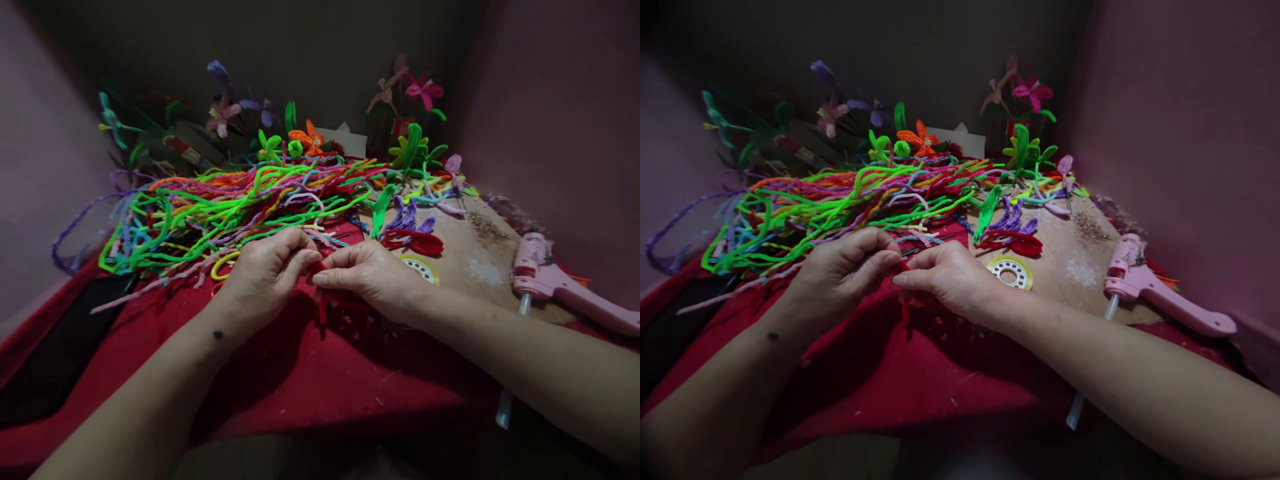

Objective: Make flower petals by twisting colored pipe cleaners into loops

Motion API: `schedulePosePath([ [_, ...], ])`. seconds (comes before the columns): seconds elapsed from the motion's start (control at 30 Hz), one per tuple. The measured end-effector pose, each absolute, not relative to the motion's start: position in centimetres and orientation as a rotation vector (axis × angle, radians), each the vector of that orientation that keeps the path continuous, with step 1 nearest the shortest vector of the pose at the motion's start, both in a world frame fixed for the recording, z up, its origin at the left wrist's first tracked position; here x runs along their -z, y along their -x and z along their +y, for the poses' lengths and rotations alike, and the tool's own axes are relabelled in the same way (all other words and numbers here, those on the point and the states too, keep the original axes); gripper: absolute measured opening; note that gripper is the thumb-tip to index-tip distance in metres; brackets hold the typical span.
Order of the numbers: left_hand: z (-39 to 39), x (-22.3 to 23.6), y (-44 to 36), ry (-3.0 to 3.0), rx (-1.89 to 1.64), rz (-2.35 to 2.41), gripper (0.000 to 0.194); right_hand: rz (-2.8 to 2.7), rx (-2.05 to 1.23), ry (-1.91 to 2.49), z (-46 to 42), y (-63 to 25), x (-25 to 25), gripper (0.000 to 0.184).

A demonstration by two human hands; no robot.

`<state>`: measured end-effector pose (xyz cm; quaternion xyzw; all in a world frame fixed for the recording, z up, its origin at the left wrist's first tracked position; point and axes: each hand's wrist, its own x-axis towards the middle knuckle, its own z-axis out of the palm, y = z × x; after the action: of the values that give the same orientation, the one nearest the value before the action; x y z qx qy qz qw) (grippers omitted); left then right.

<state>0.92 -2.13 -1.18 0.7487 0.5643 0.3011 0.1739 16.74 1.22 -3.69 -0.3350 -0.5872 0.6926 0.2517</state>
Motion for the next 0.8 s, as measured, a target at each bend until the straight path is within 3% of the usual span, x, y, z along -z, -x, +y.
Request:
schedulePosePath([
  [0.37, -2.1, 1.5, -1.4, -1.713, -1.027, 1.467, 0.011, -1.598, -1.775, 0.978, 1.3, -16.8, 3.9, 0.028],
  [0.6, -2.9, 2.5, -1.9, -2.349, -1.234, 1.582, 0.01, -1.565, -1.878, 0.978, 1.4, -16.4, 4.6, 0.028],
  [0.8, -2.0, 1.4, -1.2, -1.418, -1.294, 1.514, 0.016, -1.404, -1.852, 0.93, 1.5, -16.5, 3.9, 0.026],
])
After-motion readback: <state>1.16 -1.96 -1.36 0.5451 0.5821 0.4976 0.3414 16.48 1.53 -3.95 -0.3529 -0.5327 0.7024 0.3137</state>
